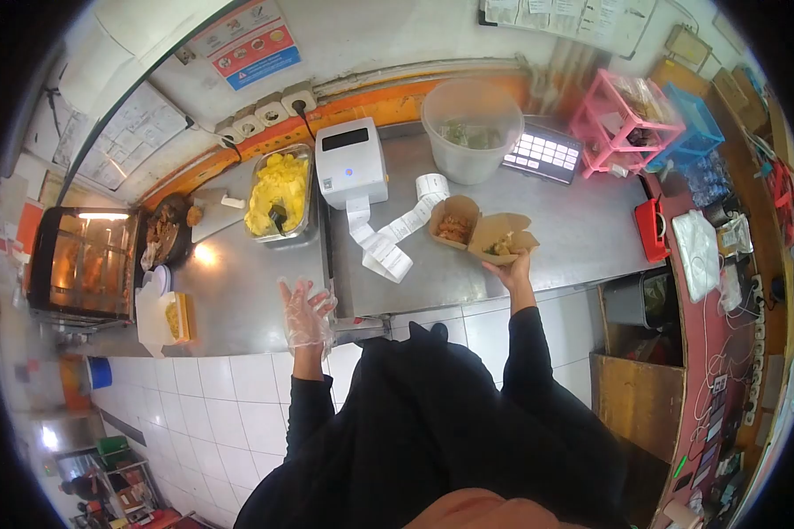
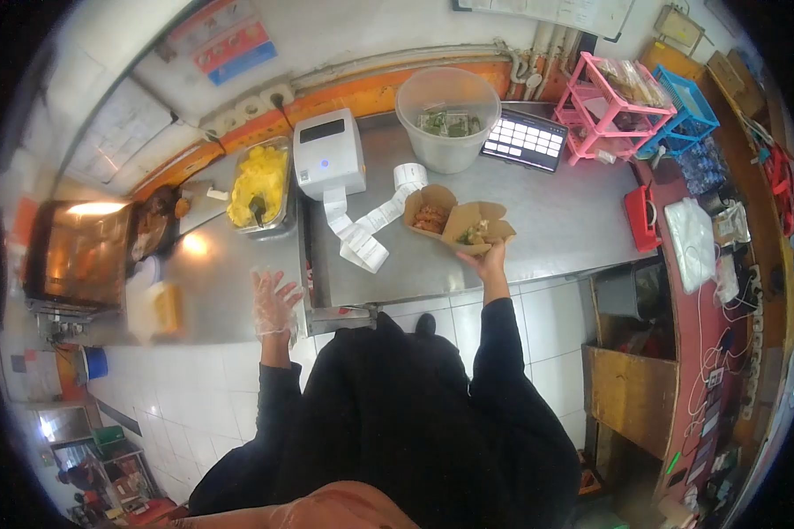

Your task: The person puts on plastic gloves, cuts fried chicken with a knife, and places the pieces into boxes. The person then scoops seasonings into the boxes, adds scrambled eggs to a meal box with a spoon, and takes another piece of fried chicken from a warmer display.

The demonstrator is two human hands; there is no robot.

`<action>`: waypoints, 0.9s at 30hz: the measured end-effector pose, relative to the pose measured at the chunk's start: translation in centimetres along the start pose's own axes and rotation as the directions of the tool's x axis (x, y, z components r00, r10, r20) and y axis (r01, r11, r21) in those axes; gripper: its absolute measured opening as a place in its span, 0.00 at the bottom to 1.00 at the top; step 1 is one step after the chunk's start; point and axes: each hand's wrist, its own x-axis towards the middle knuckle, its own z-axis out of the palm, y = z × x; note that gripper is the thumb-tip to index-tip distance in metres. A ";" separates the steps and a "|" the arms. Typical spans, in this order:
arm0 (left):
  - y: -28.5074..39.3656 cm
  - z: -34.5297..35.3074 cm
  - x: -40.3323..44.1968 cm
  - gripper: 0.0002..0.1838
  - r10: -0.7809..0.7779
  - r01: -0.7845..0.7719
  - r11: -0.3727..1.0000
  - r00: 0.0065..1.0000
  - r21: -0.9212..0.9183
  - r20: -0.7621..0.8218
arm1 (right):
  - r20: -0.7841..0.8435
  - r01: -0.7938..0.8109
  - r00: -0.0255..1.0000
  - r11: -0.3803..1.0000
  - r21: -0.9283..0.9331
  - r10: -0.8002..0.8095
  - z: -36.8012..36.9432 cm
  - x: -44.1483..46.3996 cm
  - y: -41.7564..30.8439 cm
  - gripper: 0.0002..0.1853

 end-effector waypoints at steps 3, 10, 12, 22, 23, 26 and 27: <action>-0.3 -0.6 0.2 0.49 -0.003 0.003 1.000 1.000 0.005 0.010 | 0.029 0.019 0.999 0.994 0.107 -0.022 -0.2 -0.2 -0.3 0.29; -0.5 -0.2 0.3 0.49 -0.009 0.009 1.000 1.000 0.009 0.006 | 0.069 0.024 0.997 0.996 0.080 -0.030 -2.2 2.2 -0.1 0.30; -0.1 0.6 0.3 0.50 0.010 -0.010 1.000 1.000 0.018 0.005 | 0.013 0.031 0.999 0.998 -0.046 -0.030 -0.9 0.7 -0.7 0.31; 3.3 -2.6 0.5 0.48 0.031 -0.029 0.999 0.994 0.025 -0.107 | -0.249 0.144 0.934 0.906 -0.397 -0.257 -5.5 7.0 1.2 0.21; 3.8 -3.8 0.3 0.48 0.027 -0.021 0.999 0.990 0.039 -0.142 | -0.206 0.155 0.938 0.868 -0.472 -0.279 -6.4 7.9 1.2 0.19; 4.6 -9.4 -0.8 0.46 0.076 -0.071 0.997 0.970 0.030 -0.233 | -0.107 0.457 0.686 0.541 -0.706 -0.720 -6.0 8.7 2.1 0.20; 4.4 -12.4 -0.8 0.46 0.105 -0.106 0.994 0.951 0.011 -0.289 | 0.008 0.495 0.539 0.309 -0.812 -0.842 -3.6 6.8 2.3 0.22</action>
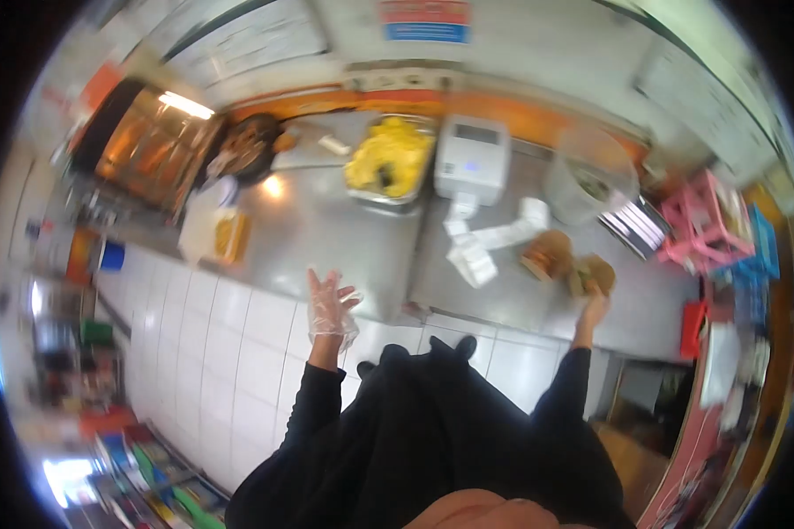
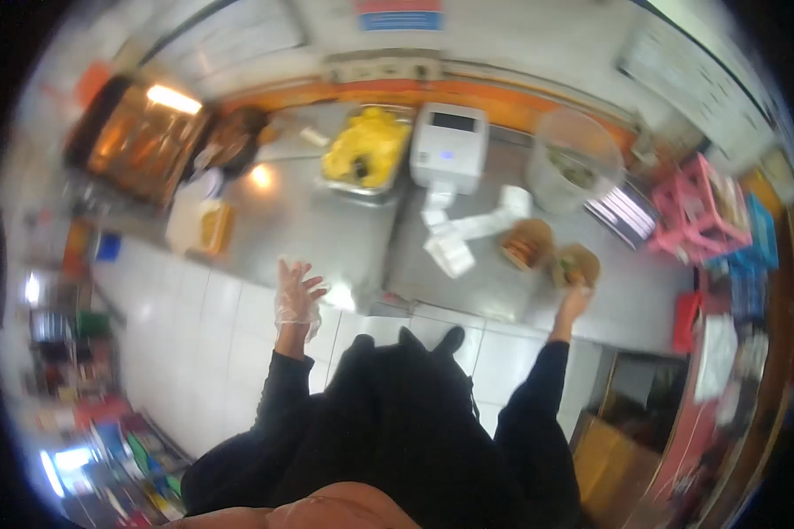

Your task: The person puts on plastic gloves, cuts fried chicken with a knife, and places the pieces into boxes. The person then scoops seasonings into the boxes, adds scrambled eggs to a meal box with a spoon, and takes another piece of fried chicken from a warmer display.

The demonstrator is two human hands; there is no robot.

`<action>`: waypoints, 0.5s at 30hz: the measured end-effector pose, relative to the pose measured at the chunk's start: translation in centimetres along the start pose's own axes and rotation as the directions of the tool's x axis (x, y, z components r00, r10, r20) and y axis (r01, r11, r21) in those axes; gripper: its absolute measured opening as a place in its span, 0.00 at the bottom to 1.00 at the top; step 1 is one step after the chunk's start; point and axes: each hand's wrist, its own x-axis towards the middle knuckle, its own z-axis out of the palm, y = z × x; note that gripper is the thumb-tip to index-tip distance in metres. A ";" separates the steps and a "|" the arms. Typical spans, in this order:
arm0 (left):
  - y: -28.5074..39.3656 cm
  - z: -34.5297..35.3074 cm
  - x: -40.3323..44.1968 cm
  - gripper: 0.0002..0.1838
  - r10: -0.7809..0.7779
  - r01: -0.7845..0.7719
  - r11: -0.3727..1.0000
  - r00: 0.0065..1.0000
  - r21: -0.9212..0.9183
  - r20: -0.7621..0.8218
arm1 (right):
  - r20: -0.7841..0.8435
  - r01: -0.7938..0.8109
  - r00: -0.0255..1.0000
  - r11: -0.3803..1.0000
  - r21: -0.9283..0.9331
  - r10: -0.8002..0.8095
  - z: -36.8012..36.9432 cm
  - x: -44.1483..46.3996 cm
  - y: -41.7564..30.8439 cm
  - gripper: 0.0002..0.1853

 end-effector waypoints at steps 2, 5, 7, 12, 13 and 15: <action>-0.4 -6.5 1.9 0.46 -0.139 0.145 0.969 0.989 -0.198 0.042 | -0.105 0.197 0.977 0.974 0.107 -0.186 0.3 -3.7 -10.2 0.26; 2.5 -11.6 0.5 0.47 0.002 -0.008 0.999 0.986 -0.038 -0.165 | -0.132 0.498 0.836 0.837 -0.227 -0.533 4.0 -13.1 -22.4 0.30; 5.0 -16.2 0.3 0.47 0.033 -0.053 0.996 0.964 -0.072 -0.262 | 0.011 0.480 0.871 0.857 0.187 -0.491 8.8 -21.6 -27.4 0.30; 9.6 -31.8 0.5 0.51 0.106 -0.214 0.961 0.872 -0.176 -0.479 | 0.661 0.398 0.391 0.765 0.506 -0.641 13.7 -43.0 -32.0 0.27; 10.1 -35.1 -0.1 0.50 0.148 -0.285 0.942 0.830 -0.180 -0.538 | 0.740 0.283 0.318 0.804 0.522 -0.593 14.1 -46.8 -31.0 0.27; 11.6 -41.0 -1.0 0.49 0.179 -0.356 0.917 0.773 -0.183 -0.608 | 0.897 0.122 0.069 0.896 0.426 -0.436 14.3 -52.0 -29.0 0.27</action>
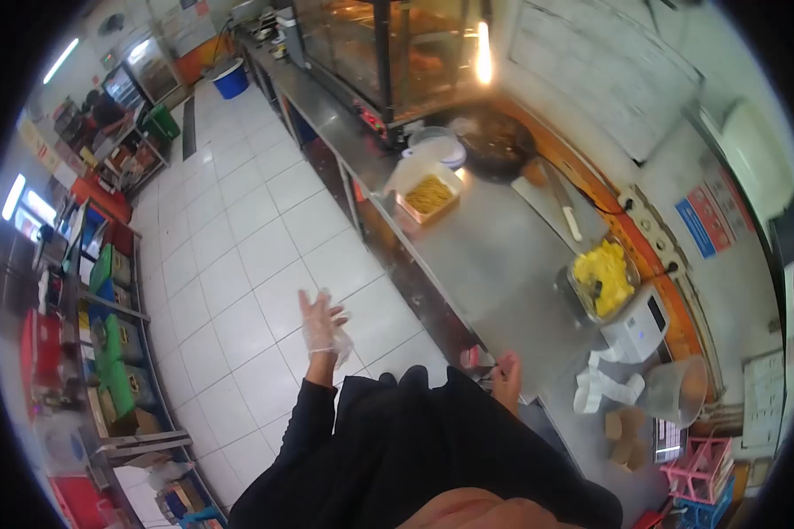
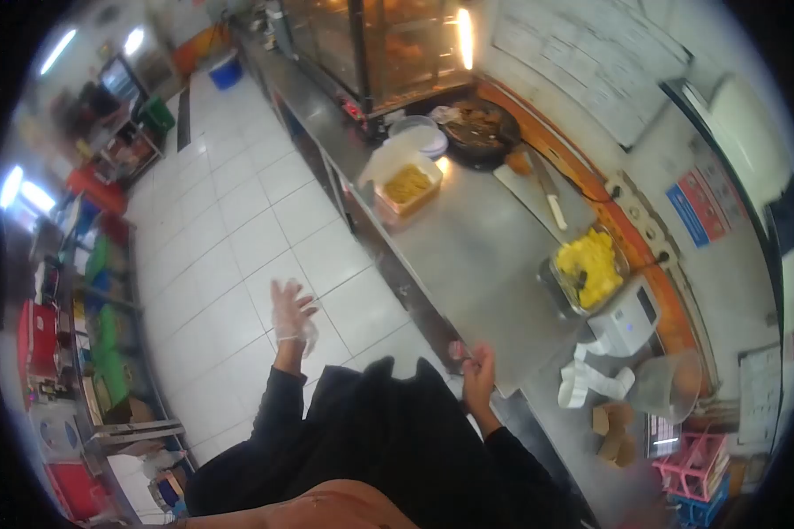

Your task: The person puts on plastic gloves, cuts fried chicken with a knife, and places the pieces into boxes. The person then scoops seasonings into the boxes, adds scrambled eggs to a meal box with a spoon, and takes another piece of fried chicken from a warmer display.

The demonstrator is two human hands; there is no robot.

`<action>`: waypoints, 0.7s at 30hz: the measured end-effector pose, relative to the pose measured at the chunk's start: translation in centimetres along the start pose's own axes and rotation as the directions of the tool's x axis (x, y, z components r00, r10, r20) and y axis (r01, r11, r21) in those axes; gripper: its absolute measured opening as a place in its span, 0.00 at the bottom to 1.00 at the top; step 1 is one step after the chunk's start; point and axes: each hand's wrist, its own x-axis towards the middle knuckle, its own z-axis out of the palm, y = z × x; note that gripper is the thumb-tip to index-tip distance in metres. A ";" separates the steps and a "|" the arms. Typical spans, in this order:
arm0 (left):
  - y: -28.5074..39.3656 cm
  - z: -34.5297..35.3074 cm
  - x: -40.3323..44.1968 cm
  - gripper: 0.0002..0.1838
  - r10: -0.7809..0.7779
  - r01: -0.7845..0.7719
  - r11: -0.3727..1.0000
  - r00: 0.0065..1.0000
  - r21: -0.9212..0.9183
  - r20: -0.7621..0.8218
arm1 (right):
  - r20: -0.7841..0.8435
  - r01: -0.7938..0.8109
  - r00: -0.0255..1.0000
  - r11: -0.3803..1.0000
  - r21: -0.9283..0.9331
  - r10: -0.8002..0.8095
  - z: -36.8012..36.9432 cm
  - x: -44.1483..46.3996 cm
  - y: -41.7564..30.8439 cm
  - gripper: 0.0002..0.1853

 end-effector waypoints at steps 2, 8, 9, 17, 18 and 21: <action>2.3 -3.4 2.6 0.47 -0.010 -0.009 0.996 0.976 -0.084 -0.219 | 0.193 -0.125 0.974 0.992 0.008 0.121 2.9 -1.9 1.2 0.27; 4.7 -2.6 13.1 0.45 -0.019 0.003 0.994 0.989 -0.110 -0.148 | 0.887 -0.569 0.209 0.789 -0.232 0.412 5.5 3.0 7.7 0.26; 5.0 -1.2 15.3 0.45 -0.007 -0.011 0.992 0.990 -0.124 -0.142 | 0.886 -0.553 0.219 0.801 -0.231 0.408 5.9 6.5 6.1 0.26; 8.6 12.8 31.0 0.44 -0.020 0.076 0.979 0.958 -0.187 0.287 | 0.073 0.007 0.997 0.952 -0.305 0.017 15.5 36.4 -6.3 0.18; 8.7 13.5 32.6 0.45 0.015 0.013 0.997 0.944 -0.080 0.331 | 0.080 0.021 0.997 0.952 -0.306 0.004 16.7 40.0 -6.9 0.18; 11.6 15.6 37.0 0.45 -0.022 0.037 0.999 0.939 -0.037 0.344 | -0.075 0.350 0.867 0.709 -0.612 -0.493 21.9 47.8 -6.4 0.19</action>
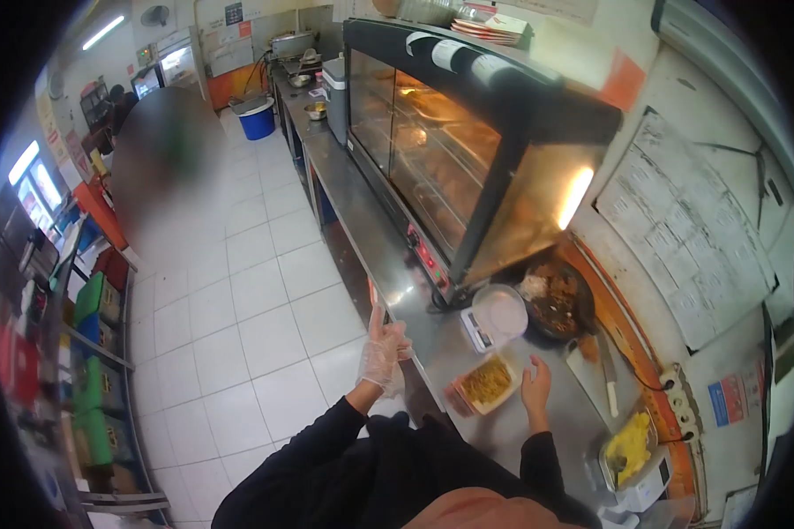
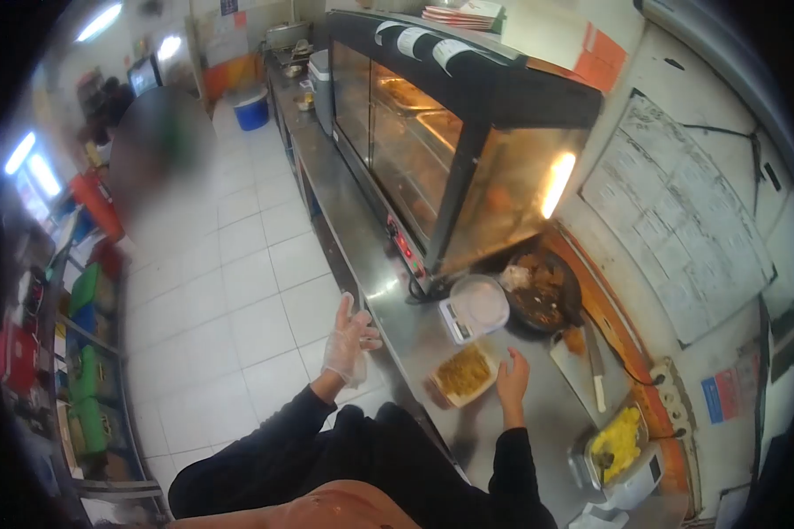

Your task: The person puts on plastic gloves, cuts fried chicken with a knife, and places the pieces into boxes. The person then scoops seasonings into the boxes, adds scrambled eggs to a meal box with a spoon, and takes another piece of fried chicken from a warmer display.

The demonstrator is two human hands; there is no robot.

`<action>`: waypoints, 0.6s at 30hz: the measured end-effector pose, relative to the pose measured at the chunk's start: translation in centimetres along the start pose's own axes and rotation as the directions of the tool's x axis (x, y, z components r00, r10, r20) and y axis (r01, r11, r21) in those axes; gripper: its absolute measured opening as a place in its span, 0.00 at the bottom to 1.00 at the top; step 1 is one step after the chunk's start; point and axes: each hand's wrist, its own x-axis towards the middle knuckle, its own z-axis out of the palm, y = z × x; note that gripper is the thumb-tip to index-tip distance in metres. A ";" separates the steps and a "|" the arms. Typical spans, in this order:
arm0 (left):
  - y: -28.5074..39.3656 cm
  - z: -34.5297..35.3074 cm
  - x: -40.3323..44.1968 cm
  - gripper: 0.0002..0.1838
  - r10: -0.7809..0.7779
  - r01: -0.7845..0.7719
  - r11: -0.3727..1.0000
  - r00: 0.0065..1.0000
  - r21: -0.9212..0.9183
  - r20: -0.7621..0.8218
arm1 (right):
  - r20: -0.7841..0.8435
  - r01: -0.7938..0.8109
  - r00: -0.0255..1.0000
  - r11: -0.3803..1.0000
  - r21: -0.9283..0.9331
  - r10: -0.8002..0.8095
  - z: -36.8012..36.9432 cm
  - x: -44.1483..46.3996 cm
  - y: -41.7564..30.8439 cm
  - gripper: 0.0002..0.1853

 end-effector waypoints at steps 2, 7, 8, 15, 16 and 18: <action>1.9 -0.8 3.2 0.43 0.038 -0.038 0.997 0.999 0.067 -0.002 | 0.165 0.067 0.985 0.995 -0.067 -0.055 3.6 2.9 0.1 0.18; 4.1 -4.6 11.8 0.43 0.090 -0.083 0.995 0.983 0.051 -0.159 | 0.500 -0.170 0.823 0.957 -0.234 0.269 7.3 5.2 0.7 0.15; 4.1 -4.8 13.6 0.43 0.083 -0.078 0.996 0.987 0.042 -0.137 | 0.518 -0.216 0.780 0.928 -0.304 0.351 7.8 5.1 1.4 0.15; 7.0 -4.2 27.6 0.43 -0.016 0.017 1.000 0.969 -0.004 0.245 | 0.330 -0.318 0.783 0.795 -0.516 0.527 7.0 1.7 2.5 0.12; 7.5 -4.3 29.5 0.43 -0.043 0.044 0.999 0.960 0.003 0.275 | 0.306 -0.349 0.771 0.772 -0.531 0.559 6.1 1.3 0.6 0.12; 8.4 -4.3 33.4 0.42 -0.056 0.012 0.994 0.916 0.113 0.396 | 0.047 -0.536 0.715 0.590 -0.605 0.698 5.0 3.1 -3.9 0.11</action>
